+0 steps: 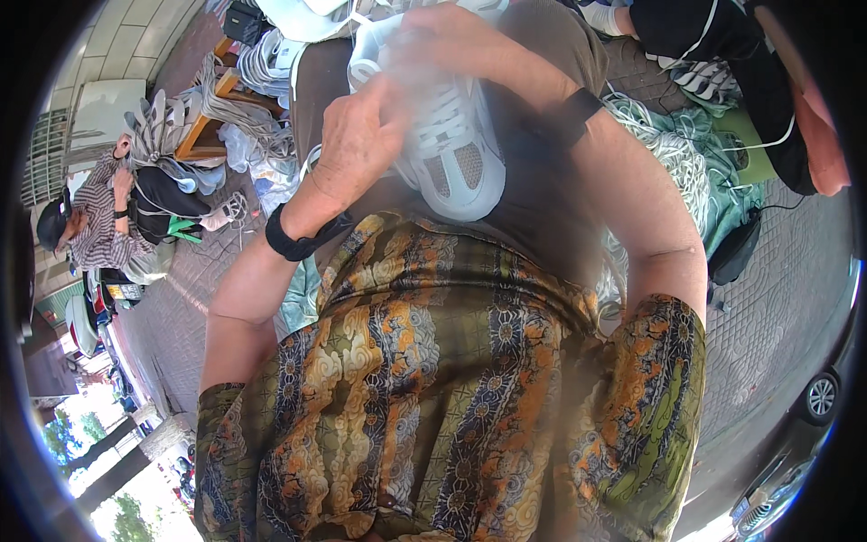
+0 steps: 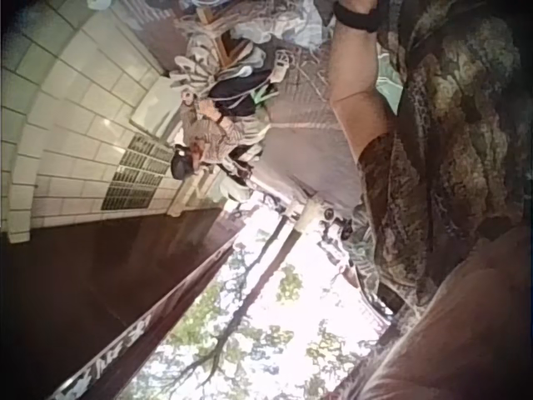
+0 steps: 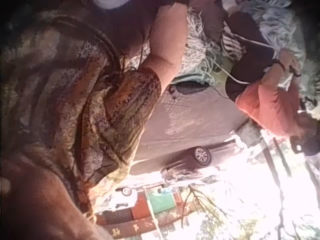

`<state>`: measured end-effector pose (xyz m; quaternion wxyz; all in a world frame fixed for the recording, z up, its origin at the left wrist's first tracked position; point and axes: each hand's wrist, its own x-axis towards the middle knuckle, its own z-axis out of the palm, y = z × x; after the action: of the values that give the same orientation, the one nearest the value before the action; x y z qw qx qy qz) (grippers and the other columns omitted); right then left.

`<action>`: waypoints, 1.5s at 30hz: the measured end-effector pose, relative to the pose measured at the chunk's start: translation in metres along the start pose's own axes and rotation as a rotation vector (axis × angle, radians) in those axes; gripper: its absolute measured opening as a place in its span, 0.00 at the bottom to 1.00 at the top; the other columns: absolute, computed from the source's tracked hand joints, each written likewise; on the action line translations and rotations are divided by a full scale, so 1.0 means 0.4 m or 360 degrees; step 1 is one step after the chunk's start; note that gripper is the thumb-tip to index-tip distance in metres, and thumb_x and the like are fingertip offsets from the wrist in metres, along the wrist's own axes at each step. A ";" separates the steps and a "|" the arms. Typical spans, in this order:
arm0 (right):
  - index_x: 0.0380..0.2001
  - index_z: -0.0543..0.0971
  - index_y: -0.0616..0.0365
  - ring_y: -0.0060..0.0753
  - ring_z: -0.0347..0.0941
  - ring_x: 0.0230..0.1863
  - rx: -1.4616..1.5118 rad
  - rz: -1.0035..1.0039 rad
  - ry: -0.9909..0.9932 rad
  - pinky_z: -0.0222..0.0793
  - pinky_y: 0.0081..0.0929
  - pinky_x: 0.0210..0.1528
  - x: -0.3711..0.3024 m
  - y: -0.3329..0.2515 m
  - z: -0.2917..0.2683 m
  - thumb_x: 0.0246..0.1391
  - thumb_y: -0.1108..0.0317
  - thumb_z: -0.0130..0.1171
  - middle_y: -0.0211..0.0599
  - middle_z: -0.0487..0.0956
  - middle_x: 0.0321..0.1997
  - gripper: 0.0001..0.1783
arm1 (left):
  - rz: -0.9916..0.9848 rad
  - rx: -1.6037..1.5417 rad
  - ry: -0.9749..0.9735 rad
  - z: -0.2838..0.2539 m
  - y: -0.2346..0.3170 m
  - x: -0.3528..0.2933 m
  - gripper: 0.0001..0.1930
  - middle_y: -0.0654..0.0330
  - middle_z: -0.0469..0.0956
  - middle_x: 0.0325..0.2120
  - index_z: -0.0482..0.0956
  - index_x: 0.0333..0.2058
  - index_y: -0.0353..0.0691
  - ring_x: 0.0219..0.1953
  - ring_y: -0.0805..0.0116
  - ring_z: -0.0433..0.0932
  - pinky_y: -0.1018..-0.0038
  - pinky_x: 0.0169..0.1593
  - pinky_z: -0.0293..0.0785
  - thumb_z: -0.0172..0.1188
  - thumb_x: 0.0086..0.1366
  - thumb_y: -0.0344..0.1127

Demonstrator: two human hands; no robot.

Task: The person threads white shoelaces through the eyelets of a white Reebok sneaker held on their lap. They repeatedly pull the laces through, adjust tension, and tie knots to secure the lacing pattern.

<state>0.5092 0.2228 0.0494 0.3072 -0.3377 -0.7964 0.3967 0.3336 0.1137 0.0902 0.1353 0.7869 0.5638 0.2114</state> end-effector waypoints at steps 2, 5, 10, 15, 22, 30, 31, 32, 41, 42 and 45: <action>0.38 0.77 0.58 0.20 0.71 0.32 0.0015 0.0001 -0.0002 0.68 0.24 0.35 0.001 -0.004 -0.002 0.55 0.61 0.63 0.28 0.75 0.28 0.14 | -0.0009 -0.0085 0.0039 0.010 -0.007 0.008 0.10 0.46 0.80 0.28 0.76 0.37 0.35 0.31 0.46 0.79 0.64 0.36 0.74 0.57 0.59 0.34; 0.38 0.77 0.61 0.17 0.67 0.25 0.0288 0.0104 -0.0078 0.65 0.21 0.26 0.001 -0.044 -0.015 0.56 0.66 0.61 0.26 0.72 0.24 0.10 | -0.0066 -0.0335 0.0139 0.023 -0.006 0.015 0.06 0.47 0.79 0.24 0.75 0.33 0.36 0.28 0.46 0.79 0.62 0.34 0.73 0.57 0.59 0.32; 0.37 0.76 0.61 0.14 0.64 0.20 0.0452 0.0151 -0.0063 0.62 0.19 0.20 -0.006 -0.062 -0.021 0.56 0.68 0.60 0.23 0.70 0.21 0.09 | -0.0022 -0.0482 0.0364 0.051 -0.001 0.026 0.03 0.49 0.76 0.18 0.73 0.28 0.36 0.25 0.46 0.78 0.55 0.32 0.71 0.55 0.58 0.29; 0.36 0.76 0.60 0.13 0.64 0.21 0.0204 -0.0171 0.0056 0.61 0.19 0.21 0.005 -0.016 -0.006 0.55 0.69 0.61 0.22 0.69 0.21 0.08 | 0.0185 -0.0187 0.0337 0.079 -0.008 0.031 0.04 0.48 0.76 0.18 0.71 0.31 0.36 0.26 0.45 0.78 0.54 0.33 0.71 0.55 0.60 0.30; 0.34 0.75 0.60 0.14 0.63 0.25 0.0269 0.0014 0.0037 0.59 0.20 0.24 0.006 -0.008 -0.007 0.54 0.70 0.61 0.21 0.69 0.22 0.06 | 0.0249 0.0048 0.0407 0.098 0.001 0.050 0.06 0.48 0.76 0.17 0.69 0.33 0.35 0.22 0.45 0.77 0.53 0.28 0.71 0.54 0.60 0.30; 0.35 0.75 0.61 0.13 0.63 0.24 0.0570 0.0090 -0.0016 0.60 0.19 0.24 -0.010 -0.064 -0.007 0.56 0.70 0.60 0.21 0.70 0.23 0.07 | 0.0239 0.0139 0.0282 -0.004 0.020 0.020 0.06 0.51 0.77 0.20 0.70 0.34 0.40 0.23 0.49 0.78 0.57 0.30 0.73 0.56 0.59 0.32; 0.35 0.75 0.61 0.13 0.63 0.24 0.0557 0.0100 -0.0008 0.60 0.19 0.24 -0.013 -0.066 -0.006 0.56 0.70 0.59 0.21 0.70 0.23 0.07 | 0.0275 0.0181 0.0250 -0.010 0.012 0.014 0.06 0.51 0.78 0.21 0.70 0.33 0.39 0.24 0.49 0.78 0.58 0.30 0.73 0.56 0.59 0.32; 0.35 0.75 0.61 0.13 0.63 0.24 0.0544 0.0110 0.0001 0.60 0.19 0.23 -0.016 -0.067 -0.005 0.57 0.70 0.59 0.21 0.70 0.23 0.07 | 0.0312 0.0222 0.0218 -0.013 0.007 0.009 0.05 0.51 0.78 0.22 0.70 0.33 0.39 0.24 0.49 0.79 0.58 0.30 0.73 0.56 0.59 0.32; 0.33 0.73 0.61 0.15 0.64 0.22 0.0436 0.0095 0.0030 0.61 0.21 0.22 -0.011 -0.063 -0.006 0.55 0.70 0.60 0.24 0.69 0.21 0.07 | 0.0239 0.0305 0.0114 0.022 -0.006 0.040 0.09 0.48 0.78 0.25 0.74 0.39 0.42 0.30 0.42 0.77 0.52 0.34 0.71 0.53 0.60 0.34; 0.33 0.73 0.61 0.15 0.64 0.22 0.0425 0.0075 0.0042 0.61 0.21 0.22 -0.010 -0.062 -0.003 0.55 0.70 0.61 0.24 0.69 0.21 0.08 | 0.0236 0.0246 0.0098 0.024 -0.007 0.043 0.09 0.48 0.78 0.25 0.74 0.40 0.42 0.29 0.43 0.77 0.52 0.34 0.72 0.53 0.60 0.34; 0.32 0.73 0.61 0.15 0.64 0.23 0.0431 0.0145 0.0024 0.61 0.21 0.23 -0.010 -0.054 -0.006 0.53 0.71 0.62 0.24 0.69 0.22 0.08 | 0.0286 0.0166 0.0131 0.033 -0.005 0.044 0.08 0.49 0.78 0.23 0.72 0.37 0.40 0.27 0.46 0.78 0.55 0.32 0.73 0.54 0.59 0.32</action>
<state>0.5070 0.2108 0.0679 0.3374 -0.3320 -0.7171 0.5115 0.3432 0.1314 0.0811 0.0514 0.8309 0.5064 0.2249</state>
